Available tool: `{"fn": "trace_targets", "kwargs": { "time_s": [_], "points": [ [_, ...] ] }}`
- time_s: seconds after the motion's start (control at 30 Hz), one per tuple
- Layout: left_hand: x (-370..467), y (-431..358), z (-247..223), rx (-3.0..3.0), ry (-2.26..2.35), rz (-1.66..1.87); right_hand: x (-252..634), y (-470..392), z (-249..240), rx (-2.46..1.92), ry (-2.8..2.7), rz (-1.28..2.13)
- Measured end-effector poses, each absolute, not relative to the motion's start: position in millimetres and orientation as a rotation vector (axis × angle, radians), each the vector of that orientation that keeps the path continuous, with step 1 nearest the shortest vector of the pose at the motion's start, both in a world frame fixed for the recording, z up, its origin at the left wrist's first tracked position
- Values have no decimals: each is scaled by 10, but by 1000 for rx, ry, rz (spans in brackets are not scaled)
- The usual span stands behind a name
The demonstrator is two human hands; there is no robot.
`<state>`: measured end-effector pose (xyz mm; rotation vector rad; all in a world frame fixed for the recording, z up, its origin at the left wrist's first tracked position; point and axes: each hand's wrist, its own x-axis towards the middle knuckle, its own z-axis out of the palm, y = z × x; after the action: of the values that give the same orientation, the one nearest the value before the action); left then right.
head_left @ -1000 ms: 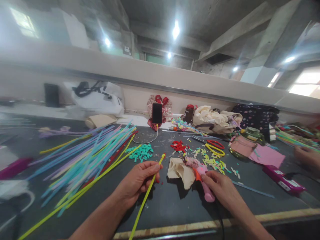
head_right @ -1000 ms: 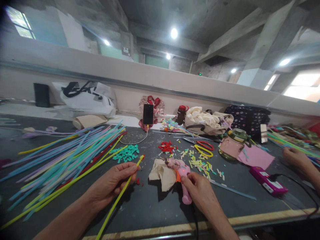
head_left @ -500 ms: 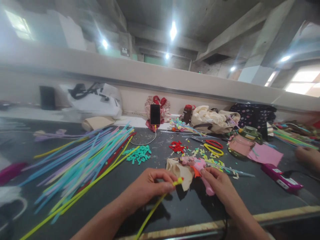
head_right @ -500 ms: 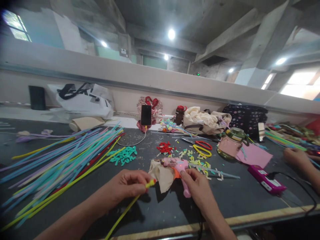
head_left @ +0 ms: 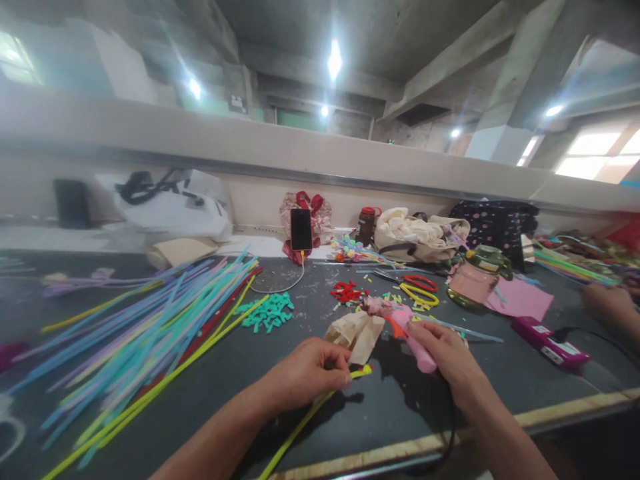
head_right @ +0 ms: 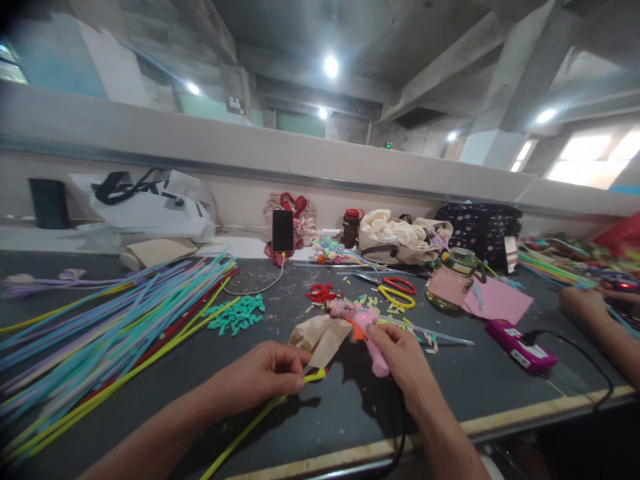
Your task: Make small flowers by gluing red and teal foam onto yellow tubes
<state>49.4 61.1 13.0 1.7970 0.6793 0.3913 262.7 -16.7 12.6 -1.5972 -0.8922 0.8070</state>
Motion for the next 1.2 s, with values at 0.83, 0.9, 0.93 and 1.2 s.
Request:
{"fn": "trace_targets", "kwargs": {
  "time_s": [0.83,0.9,0.93,1.2],
  "points": [
    [331,679,217,1057,664,690,2059,-231,199,-918,-755,1117],
    [329,692,200,958,635,705,2020,-233,181,-919,-725,1089],
    [330,697,194,929,628,706,2007,-238,172,-926,-714,1074],
    [352,714,133,934,616,731,1919,-321,141,-942,-701,1086]
  ]
}}
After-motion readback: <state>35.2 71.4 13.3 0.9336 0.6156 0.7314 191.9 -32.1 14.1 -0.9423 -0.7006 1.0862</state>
